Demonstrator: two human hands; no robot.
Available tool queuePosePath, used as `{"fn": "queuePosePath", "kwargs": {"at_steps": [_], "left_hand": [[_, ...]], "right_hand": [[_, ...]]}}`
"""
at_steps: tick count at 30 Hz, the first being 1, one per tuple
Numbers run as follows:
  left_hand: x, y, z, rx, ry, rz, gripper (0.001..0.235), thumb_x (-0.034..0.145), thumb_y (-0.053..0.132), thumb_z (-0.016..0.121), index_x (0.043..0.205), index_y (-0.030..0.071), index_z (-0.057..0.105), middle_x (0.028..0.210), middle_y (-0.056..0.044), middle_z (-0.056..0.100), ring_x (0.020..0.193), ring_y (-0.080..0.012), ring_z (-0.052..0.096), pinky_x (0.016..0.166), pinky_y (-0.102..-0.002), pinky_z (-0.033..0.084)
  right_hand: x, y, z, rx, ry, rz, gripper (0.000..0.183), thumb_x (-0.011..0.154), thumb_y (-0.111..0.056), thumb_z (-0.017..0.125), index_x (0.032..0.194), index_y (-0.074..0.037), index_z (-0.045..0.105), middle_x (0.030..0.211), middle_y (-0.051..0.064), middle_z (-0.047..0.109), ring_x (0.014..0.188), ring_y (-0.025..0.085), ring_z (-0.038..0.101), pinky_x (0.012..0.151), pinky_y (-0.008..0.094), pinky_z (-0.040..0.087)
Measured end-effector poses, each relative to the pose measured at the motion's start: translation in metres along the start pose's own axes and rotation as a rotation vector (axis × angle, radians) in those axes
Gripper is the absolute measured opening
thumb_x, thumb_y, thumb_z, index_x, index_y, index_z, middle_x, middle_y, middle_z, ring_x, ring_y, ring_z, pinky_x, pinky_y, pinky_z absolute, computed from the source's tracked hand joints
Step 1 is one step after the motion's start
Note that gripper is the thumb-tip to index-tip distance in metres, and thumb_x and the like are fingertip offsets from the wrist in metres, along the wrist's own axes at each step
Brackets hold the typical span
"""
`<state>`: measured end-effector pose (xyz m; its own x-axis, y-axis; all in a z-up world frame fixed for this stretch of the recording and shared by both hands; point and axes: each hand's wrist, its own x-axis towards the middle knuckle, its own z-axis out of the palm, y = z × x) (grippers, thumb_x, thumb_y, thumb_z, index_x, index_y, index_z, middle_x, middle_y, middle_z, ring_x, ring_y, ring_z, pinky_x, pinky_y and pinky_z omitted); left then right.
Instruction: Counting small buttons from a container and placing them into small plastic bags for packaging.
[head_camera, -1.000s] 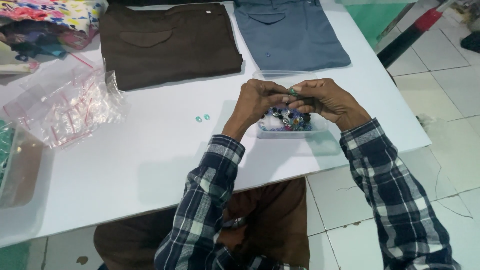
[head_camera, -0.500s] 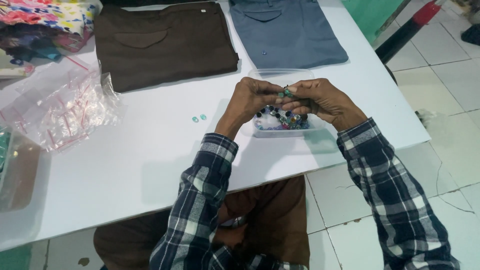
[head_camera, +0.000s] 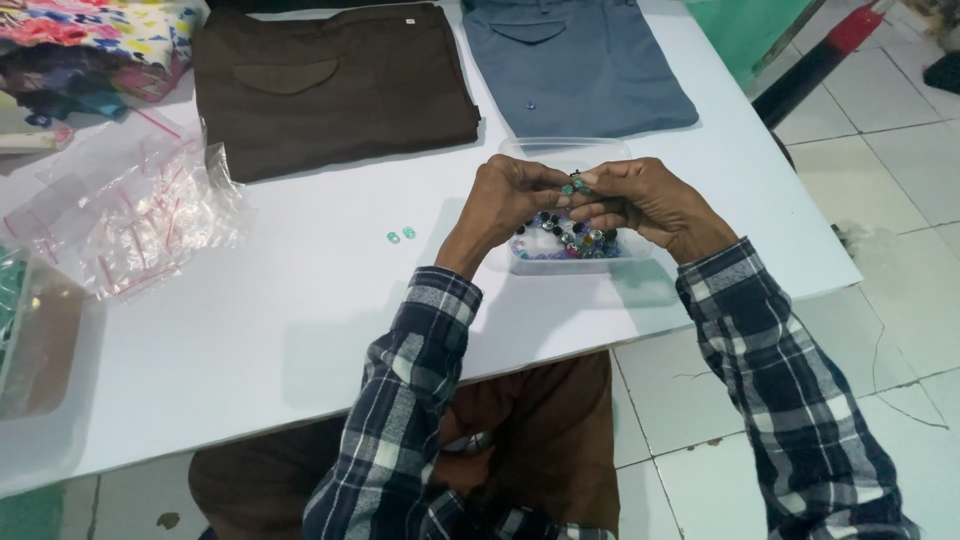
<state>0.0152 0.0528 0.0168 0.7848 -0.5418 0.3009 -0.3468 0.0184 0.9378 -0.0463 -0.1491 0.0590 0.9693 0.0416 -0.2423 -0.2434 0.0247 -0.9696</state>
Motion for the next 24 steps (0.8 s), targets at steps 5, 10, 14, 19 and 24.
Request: {"fn": "queuePosePath", "kwargs": {"at_steps": [5,10,14,19,24], "left_hand": [[-0.008,0.009,-0.001,0.009,0.031,0.016,0.025,0.08,0.006,0.08,0.104,0.01,0.079,0.088,-0.014,0.079,0.09,-0.0266,0.077,0.085,-0.034,0.059],[-0.033,0.045,-0.027,-0.005,0.105,0.14,0.022,0.082,0.002,0.078,0.103,0.009,0.078,0.088,-0.015,0.078,0.089,-0.0278,0.077,0.085,-0.035,0.062],[-0.064,0.07,-0.057,0.027,0.202,0.287,0.023,0.085,0.0,0.077,0.105,0.011,0.077,0.092,-0.01,0.078,0.093,-0.0229,0.076,0.087,-0.032,0.062],[-0.106,0.052,-0.093,0.167,0.334,0.346,0.024,0.086,0.003,0.081,0.104,0.018,0.077,0.094,-0.002,0.078,0.093,-0.0155,0.076,0.089,-0.029,0.061],[-0.139,-0.016,-0.11,0.404,0.496,0.01,0.024,0.081,0.007,0.083,0.099,0.022,0.079,0.085,0.001,0.079,0.09,-0.0171,0.075,0.085,-0.034,0.06]], "right_hand": [[-0.013,-0.009,0.017,-0.046,0.022,-0.041,0.027,0.093,-0.015,0.071,0.11,0.005,0.07,0.092,0.021,0.075,0.079,0.026,0.076,0.062,0.027,0.065],[-0.035,-0.025,0.064,-0.143,0.057,-0.216,0.026,0.095,-0.017,0.07,0.112,0.003,0.07,0.093,0.018,0.074,0.081,0.022,0.076,0.065,0.023,0.065],[-0.038,-0.026,0.105,-0.197,0.028,-0.491,0.023,0.1,-0.011,0.068,0.115,0.007,0.069,0.093,0.023,0.071,0.078,0.023,0.074,0.06,0.024,0.065],[-0.025,0.007,0.165,-0.242,0.05,-0.713,0.017,0.099,-0.003,0.066,0.114,0.003,0.072,0.094,0.02,0.073,0.077,0.022,0.074,0.055,0.023,0.062],[0.017,0.079,0.192,-0.589,0.19,-0.808,0.013,0.098,-0.008,0.07,0.109,-0.003,0.076,0.094,0.014,0.077,0.071,0.02,0.074,0.052,0.024,0.06]]}}
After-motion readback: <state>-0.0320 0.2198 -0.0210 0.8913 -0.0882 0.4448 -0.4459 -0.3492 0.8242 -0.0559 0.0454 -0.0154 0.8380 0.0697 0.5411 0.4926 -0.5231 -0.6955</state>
